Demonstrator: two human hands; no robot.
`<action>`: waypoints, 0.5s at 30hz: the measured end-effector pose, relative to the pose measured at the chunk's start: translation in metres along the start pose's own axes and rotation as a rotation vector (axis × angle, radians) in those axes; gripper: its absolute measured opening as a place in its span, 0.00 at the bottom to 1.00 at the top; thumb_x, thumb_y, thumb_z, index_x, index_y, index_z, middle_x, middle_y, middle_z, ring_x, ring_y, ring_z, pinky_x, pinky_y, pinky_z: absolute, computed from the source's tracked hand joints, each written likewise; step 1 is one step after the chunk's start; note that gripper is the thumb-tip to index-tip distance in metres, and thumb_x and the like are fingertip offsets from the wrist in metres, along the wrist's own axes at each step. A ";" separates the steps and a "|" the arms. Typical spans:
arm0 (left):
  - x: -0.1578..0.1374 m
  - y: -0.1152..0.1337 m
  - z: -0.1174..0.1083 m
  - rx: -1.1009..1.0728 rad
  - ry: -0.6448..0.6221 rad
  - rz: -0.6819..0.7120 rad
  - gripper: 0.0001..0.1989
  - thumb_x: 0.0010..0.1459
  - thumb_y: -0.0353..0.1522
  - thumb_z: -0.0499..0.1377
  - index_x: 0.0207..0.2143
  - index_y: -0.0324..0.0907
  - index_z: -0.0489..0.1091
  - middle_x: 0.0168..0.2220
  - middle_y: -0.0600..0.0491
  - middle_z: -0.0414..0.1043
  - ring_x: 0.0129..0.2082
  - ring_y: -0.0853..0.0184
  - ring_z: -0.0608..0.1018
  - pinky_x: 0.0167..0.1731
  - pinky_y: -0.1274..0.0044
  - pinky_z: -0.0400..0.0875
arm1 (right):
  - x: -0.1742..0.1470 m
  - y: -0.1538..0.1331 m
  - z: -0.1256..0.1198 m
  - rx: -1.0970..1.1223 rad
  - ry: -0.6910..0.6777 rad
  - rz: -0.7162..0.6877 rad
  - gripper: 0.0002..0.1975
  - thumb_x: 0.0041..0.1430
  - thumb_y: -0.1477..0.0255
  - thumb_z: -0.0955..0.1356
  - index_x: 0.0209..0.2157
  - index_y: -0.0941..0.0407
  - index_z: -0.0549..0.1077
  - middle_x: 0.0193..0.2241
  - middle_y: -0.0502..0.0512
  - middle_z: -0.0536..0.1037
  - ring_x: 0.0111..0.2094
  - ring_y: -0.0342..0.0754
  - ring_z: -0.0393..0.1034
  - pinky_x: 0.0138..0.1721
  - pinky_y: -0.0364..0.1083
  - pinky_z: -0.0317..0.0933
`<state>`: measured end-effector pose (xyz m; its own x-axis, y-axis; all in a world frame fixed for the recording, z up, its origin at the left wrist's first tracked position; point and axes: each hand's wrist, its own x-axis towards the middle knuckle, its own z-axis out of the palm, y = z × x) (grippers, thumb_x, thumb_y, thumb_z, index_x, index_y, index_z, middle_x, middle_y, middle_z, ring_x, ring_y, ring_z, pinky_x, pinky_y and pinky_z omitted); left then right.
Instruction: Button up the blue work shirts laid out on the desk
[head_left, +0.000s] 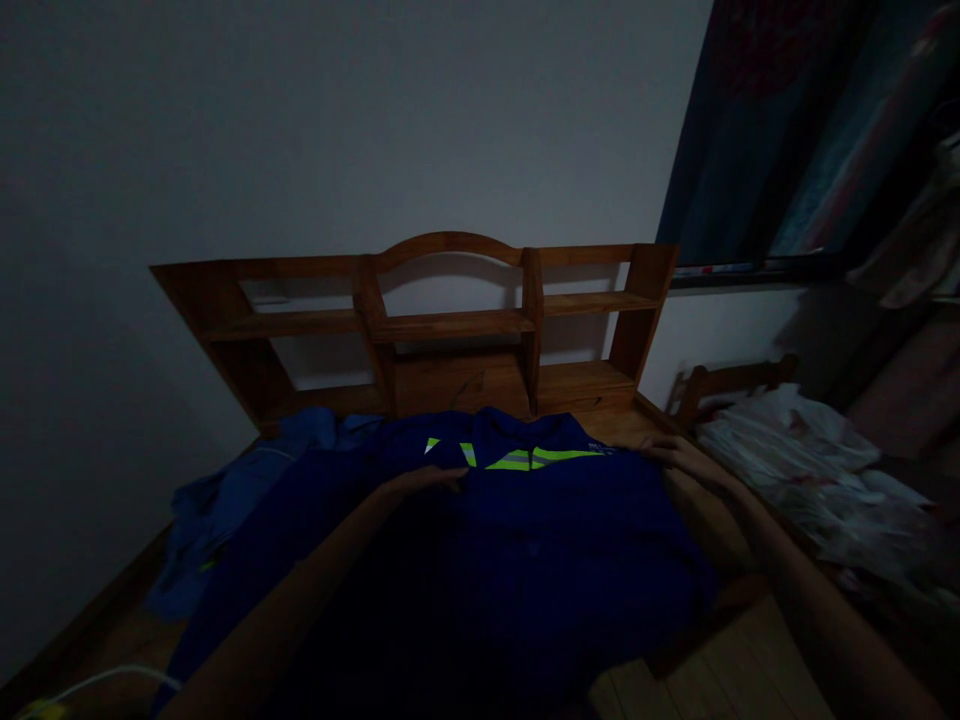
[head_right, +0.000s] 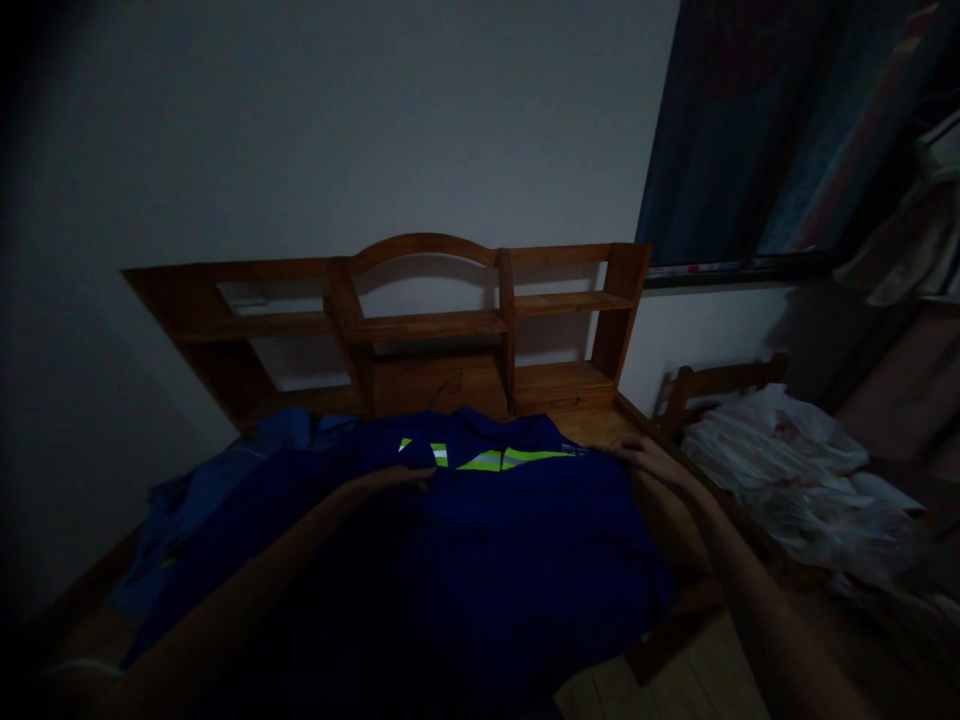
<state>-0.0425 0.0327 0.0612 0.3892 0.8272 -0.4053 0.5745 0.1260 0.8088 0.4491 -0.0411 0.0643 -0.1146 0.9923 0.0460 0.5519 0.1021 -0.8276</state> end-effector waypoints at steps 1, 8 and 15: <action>-0.004 -0.006 -0.001 0.009 -0.028 0.006 0.27 0.49 0.54 0.55 0.28 0.38 0.75 0.26 0.50 0.76 0.28 0.63 0.75 0.32 0.75 0.68 | 0.002 -0.001 -0.004 0.068 0.024 -0.004 0.18 0.50 0.56 0.67 0.28 0.59 0.72 0.27 0.52 0.74 0.31 0.46 0.66 0.36 0.44 0.60; -0.031 -0.024 0.019 -0.039 -0.110 0.419 0.21 0.48 0.48 0.61 0.36 0.42 0.75 0.41 0.50 0.74 0.43 0.61 0.74 0.43 0.75 0.67 | 0.020 -0.007 -0.006 0.482 0.223 -0.054 0.18 0.51 0.55 0.68 0.34 0.54 0.67 0.26 0.47 0.69 0.26 0.41 0.63 0.29 0.41 0.57; -0.032 0.012 0.067 -0.634 0.028 0.236 0.16 0.44 0.39 0.67 0.34 0.38 0.75 0.36 0.46 0.77 0.44 0.57 0.76 0.50 0.68 0.67 | 0.034 -0.021 0.008 0.233 0.206 -0.067 0.21 0.50 0.52 0.67 0.32 0.57 0.68 0.24 0.48 0.69 0.23 0.40 0.61 0.24 0.40 0.54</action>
<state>0.0003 -0.0292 0.0558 0.4291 0.8846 -0.1828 -0.0610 0.2302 0.9712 0.4267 -0.0105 0.0791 0.0383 0.9795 0.1975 0.3421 0.1729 -0.9236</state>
